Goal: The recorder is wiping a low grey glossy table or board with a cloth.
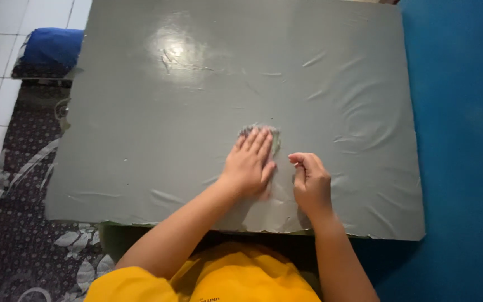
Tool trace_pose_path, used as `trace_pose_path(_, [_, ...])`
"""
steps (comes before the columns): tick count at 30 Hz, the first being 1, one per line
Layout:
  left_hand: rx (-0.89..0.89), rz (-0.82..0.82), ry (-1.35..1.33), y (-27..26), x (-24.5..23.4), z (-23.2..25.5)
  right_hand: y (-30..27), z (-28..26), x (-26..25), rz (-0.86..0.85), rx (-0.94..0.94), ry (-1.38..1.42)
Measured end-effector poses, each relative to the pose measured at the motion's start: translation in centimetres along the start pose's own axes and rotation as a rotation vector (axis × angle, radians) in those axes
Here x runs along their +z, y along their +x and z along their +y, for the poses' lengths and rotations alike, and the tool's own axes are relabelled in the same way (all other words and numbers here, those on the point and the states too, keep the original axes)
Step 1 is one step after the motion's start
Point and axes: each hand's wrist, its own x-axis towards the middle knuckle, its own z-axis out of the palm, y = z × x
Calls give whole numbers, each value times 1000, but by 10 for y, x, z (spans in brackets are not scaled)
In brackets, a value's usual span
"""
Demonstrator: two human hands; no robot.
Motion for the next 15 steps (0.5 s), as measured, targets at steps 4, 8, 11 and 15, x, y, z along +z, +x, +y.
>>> trace_pose_path(4, [-39,68,17,-7,5,-8,2,-8,8,-8,-45,37])
trace_pose_path(8, [-16,74,27,-51,-13,2,0,-14,18,-41,-58,22])
trace_pose_path(11, [-12,68,-17,-82,-21,-1,-1,-22,26,-91,-108,9])
trace_pose_path(15, [-81,58,-63,-94,-28,-20,3,-37,41,-170,-107,54])
